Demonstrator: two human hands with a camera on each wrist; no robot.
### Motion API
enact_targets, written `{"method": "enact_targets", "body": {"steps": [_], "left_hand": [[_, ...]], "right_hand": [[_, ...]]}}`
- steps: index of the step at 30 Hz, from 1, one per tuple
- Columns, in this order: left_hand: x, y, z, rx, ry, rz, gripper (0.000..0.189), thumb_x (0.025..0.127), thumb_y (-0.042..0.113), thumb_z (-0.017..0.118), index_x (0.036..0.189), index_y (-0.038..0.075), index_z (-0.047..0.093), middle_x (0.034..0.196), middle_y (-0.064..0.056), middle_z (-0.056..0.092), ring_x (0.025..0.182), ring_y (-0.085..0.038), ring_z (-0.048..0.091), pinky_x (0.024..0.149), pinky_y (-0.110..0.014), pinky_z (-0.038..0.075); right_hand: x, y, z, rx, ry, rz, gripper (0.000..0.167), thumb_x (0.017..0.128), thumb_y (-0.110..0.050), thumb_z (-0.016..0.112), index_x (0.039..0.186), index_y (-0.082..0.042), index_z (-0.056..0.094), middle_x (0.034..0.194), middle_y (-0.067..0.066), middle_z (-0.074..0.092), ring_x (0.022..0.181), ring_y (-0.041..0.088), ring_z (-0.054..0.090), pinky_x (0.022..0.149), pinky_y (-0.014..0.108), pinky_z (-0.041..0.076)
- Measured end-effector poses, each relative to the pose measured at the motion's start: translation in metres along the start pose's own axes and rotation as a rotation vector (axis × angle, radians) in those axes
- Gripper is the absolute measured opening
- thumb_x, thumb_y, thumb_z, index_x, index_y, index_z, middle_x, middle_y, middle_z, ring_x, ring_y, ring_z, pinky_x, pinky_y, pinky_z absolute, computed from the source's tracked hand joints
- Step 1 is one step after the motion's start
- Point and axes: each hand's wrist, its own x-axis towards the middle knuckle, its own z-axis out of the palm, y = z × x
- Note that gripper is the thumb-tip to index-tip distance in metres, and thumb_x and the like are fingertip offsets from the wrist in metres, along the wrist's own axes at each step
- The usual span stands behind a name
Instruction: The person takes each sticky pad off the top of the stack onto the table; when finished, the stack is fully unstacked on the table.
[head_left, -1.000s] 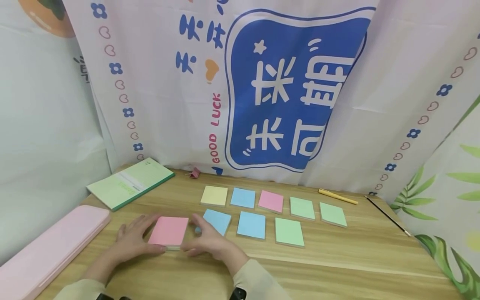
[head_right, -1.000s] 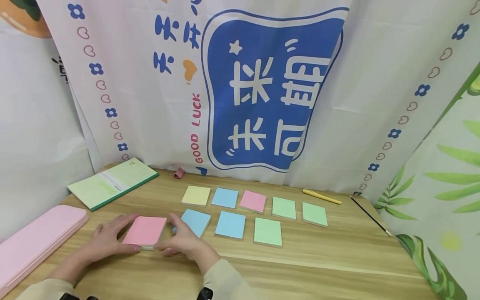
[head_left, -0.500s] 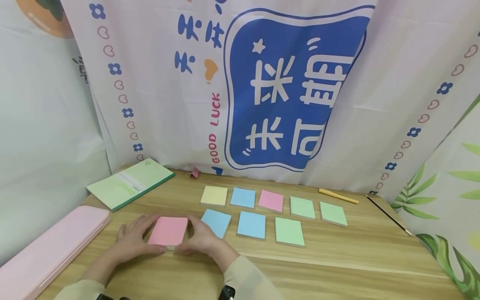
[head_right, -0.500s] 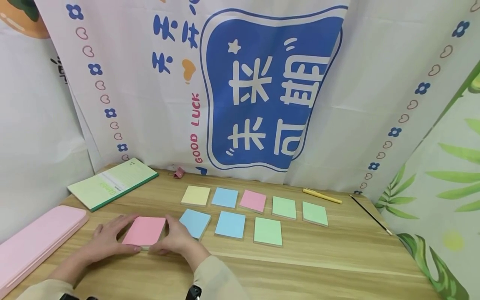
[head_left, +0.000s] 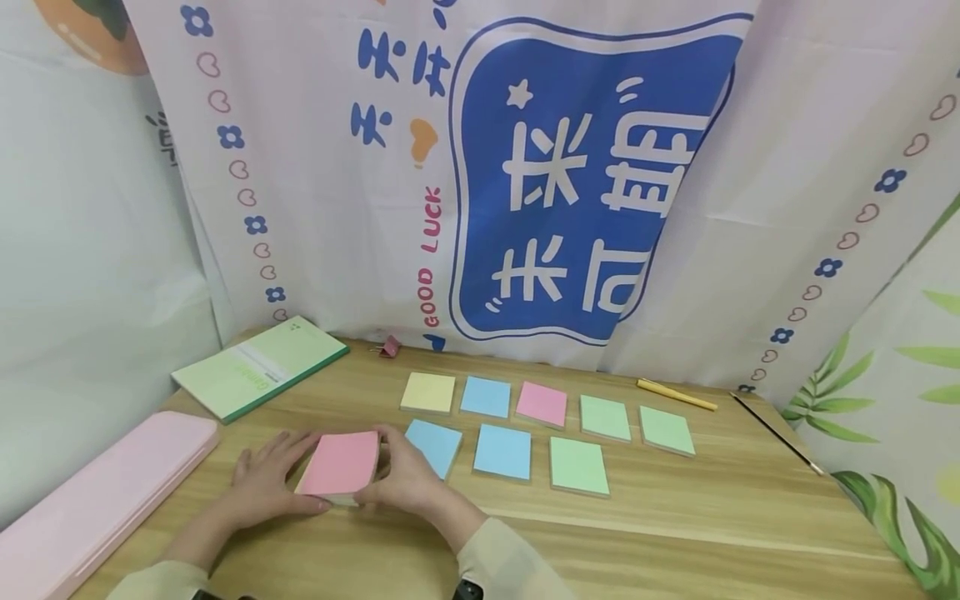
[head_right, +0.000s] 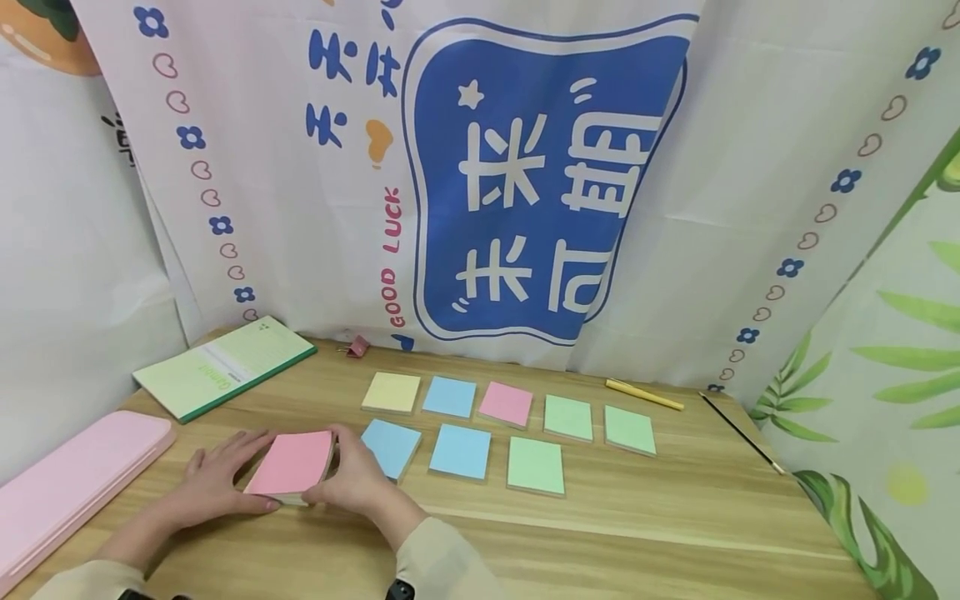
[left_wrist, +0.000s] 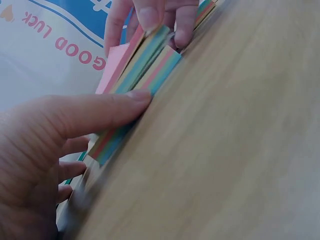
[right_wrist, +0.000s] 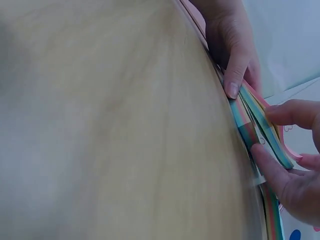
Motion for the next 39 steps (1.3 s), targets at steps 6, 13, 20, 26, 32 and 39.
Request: {"method": "enact_targets", "body": {"steps": [6,13,20,26,32,39], "left_hand": [[-0.001,0.001,0.0,0.012,0.015,-0.002,0.091,0.057,0.051,0.071,0.125,0.0,0.039,0.128,-0.027,0.03,0.115,-0.049,0.017,0.08,-0.07,-0.001],[0.0,0.003,0.001,0.022,0.014,-0.019,0.091,0.056,0.052,0.071,0.125,0.001,0.039,0.128,-0.027,0.031,0.116,-0.048,0.018,0.08,-0.071,-0.001],[0.001,0.005,-0.001,-0.02,0.013,-0.02,0.092,0.058,0.05,0.071,0.125,-0.001,0.036,0.129,-0.027,0.029,0.117,-0.048,0.015,0.081,-0.07,-0.005],[0.002,0.004,0.0,0.001,0.019,-0.026,0.093,0.057,0.052,0.071,0.124,-0.002,0.037,0.129,-0.026,0.029,0.116,-0.048,0.016,0.081,-0.07,-0.004],[0.003,0.003,0.001,0.002,0.02,-0.026,0.094,0.057,0.054,0.07,0.125,-0.001,0.037,0.129,-0.026,0.029,0.116,-0.048,0.016,0.08,-0.07,-0.004],[0.002,0.003,0.001,0.011,0.016,-0.034,0.095,0.056,0.056,0.069,0.126,-0.001,0.036,0.13,-0.026,0.029,0.117,-0.047,0.017,0.082,-0.07,-0.004]], "right_hand": [[-0.007,0.002,-0.009,0.18,0.013,-0.025,0.078,0.06,0.002,0.073,0.127,-0.015,0.036,0.113,-0.007,0.042,0.066,0.012,0.053,0.055,0.025,0.047],[-0.024,0.012,-0.038,0.477,-0.006,-0.047,0.072,0.06,0.011,0.066,0.123,-0.008,0.037,0.117,0.006,0.04,0.077,0.021,0.056,0.068,0.03,0.046],[-0.06,0.023,-0.106,0.634,-0.035,-0.12,0.075,0.064,0.014,0.058,0.129,0.005,0.021,0.123,0.02,0.031,0.089,0.026,0.054,0.073,0.03,0.046],[-0.098,0.04,-0.173,0.592,0.002,-0.131,0.077,0.069,0.016,0.052,0.132,0.003,0.01,0.13,0.024,0.021,0.101,0.027,0.048,0.084,0.037,0.041],[-0.135,0.068,-0.231,0.591,0.051,-0.115,0.075,0.074,0.014,0.048,0.134,-0.001,0.006,0.131,0.017,0.021,0.106,0.025,0.047,0.09,0.042,0.033],[-0.173,0.11,-0.282,0.602,0.02,-0.041,0.074,0.078,0.015,0.044,0.136,-0.006,0.003,0.13,0.004,0.03,0.11,0.018,0.044,0.092,0.038,0.033]]}}
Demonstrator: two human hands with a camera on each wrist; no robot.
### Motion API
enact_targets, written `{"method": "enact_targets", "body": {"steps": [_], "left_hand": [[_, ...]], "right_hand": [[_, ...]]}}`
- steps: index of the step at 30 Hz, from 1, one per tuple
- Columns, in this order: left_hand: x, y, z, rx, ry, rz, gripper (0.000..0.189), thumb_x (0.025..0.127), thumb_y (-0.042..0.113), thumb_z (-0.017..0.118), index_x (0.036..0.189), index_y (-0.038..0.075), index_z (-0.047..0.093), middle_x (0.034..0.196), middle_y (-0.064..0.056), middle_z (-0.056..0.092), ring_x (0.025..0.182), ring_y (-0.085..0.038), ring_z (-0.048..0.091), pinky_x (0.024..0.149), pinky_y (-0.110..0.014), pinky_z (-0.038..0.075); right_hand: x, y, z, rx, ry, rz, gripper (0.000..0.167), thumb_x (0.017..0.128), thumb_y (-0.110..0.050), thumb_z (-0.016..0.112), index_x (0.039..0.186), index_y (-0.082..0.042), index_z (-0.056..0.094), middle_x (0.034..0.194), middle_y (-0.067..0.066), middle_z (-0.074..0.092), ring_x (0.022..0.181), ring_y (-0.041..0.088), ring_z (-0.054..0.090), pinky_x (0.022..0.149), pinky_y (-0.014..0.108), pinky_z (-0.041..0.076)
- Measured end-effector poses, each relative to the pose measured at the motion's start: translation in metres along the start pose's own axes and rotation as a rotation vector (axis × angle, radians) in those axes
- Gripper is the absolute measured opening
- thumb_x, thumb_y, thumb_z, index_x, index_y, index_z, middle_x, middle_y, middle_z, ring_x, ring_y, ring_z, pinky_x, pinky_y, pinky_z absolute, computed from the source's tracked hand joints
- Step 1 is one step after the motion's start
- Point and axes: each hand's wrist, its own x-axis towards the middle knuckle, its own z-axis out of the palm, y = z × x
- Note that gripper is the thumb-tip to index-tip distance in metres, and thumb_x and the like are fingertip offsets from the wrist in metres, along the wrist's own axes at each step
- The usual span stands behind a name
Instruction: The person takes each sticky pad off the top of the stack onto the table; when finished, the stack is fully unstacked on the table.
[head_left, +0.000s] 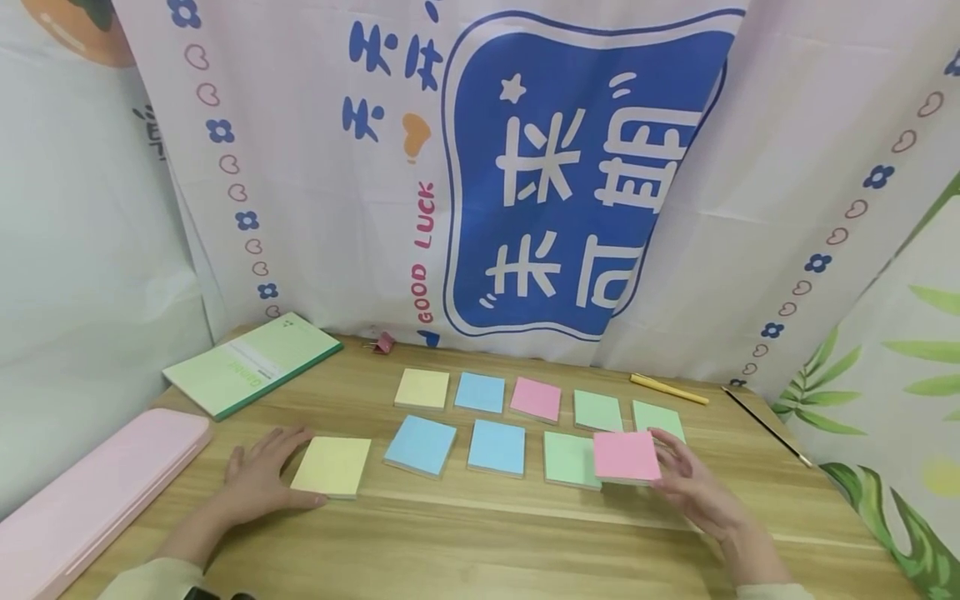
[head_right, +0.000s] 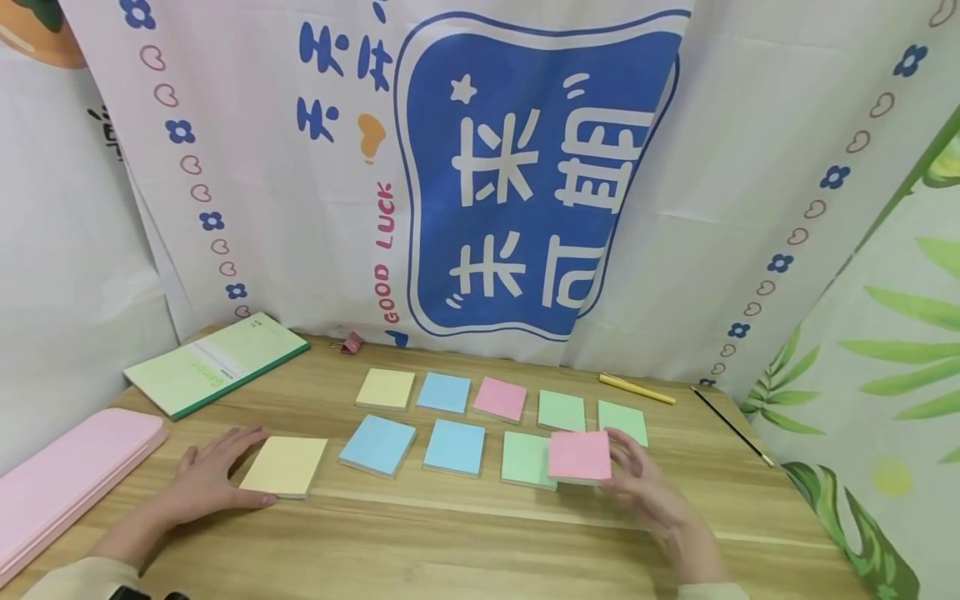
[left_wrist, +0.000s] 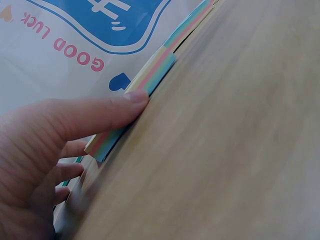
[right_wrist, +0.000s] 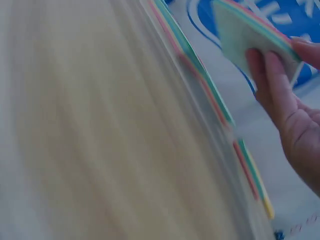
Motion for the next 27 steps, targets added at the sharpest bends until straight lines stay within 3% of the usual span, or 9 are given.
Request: {"method": "enact_targets", "body": {"steps": [4,6,8,14,19,23,27], "left_hand": [[-0.001,0.0,-0.002,0.006,0.007,0.005,0.095,0.056,0.055,0.07,0.125,-0.001,0.036,0.129,-0.026,0.029,0.116,-0.047,0.017,0.081,-0.07,-0.004],[-0.002,0.0,-0.003,0.006,0.008,0.005,0.095,0.056,0.054,0.07,0.125,-0.001,0.036,0.129,-0.027,0.029,0.116,-0.048,0.018,0.081,-0.07,-0.004],[-0.002,-0.001,-0.005,0.001,0.006,0.007,0.095,0.056,0.054,0.07,0.125,-0.002,0.036,0.129,-0.027,0.029,0.115,-0.048,0.017,0.081,-0.071,-0.004],[-0.002,-0.004,-0.006,-0.005,-0.006,0.003,0.095,0.057,0.054,0.07,0.126,-0.001,0.035,0.13,-0.026,0.028,0.117,-0.048,0.016,0.081,-0.07,-0.005],[-0.002,-0.005,-0.006,-0.006,-0.017,0.002,0.094,0.058,0.053,0.07,0.126,-0.001,0.035,0.13,-0.027,0.027,0.116,-0.049,0.016,0.08,-0.071,-0.004],[-0.002,-0.007,-0.009,0.006,-0.025,0.009,0.096,0.056,0.053,0.071,0.126,-0.002,0.035,0.128,-0.027,0.031,0.114,-0.048,0.022,0.079,-0.072,0.004],[0.001,-0.013,-0.023,-0.025,-0.128,-0.016,0.097,0.059,0.05,0.071,0.126,-0.008,0.033,0.124,-0.031,0.035,0.11,-0.049,0.029,0.083,-0.065,0.02]], "right_hand": [[-0.013,0.005,-0.024,-0.032,0.004,0.058,0.075,0.079,0.013,0.044,0.137,-0.007,0.002,0.137,0.025,-0.003,0.109,0.012,0.044,0.091,0.035,0.034],[-0.016,0.008,-0.031,-0.04,0.005,0.081,0.077,0.078,0.012,0.045,0.137,-0.007,-0.001,0.133,0.027,-0.021,0.108,0.009,0.044,0.091,0.033,0.035],[-0.018,0.011,-0.035,-0.033,0.008,0.103,0.08,0.078,0.012,0.046,0.136,-0.007,-0.004,0.132,0.027,-0.025,0.107,0.008,0.045,0.091,0.033,0.034],[-0.019,0.013,-0.039,-0.074,0.004,0.135,0.081,0.08,0.011,0.044,0.135,-0.007,-0.011,0.134,0.026,-0.023,0.11,0.006,0.039,0.092,0.034,0.033],[-0.019,0.006,-0.037,-0.087,0.018,0.167,0.077,0.084,0.006,0.044,0.135,-0.005,-0.011,0.132,0.031,-0.02,0.113,0.02,0.038,0.094,0.037,0.031],[-0.02,-0.005,-0.033,-0.246,0.081,0.198,0.074,0.086,-0.003,0.048,0.133,0.004,-0.009,0.131,0.038,-0.007,0.111,0.029,0.041,0.091,0.041,0.034],[-0.02,-0.025,-0.029,-0.492,0.164,0.255,0.071,0.087,-0.014,0.05,0.133,0.008,-0.001,0.129,0.04,0.01,0.11,0.037,0.041,0.088,0.045,0.036]]}}
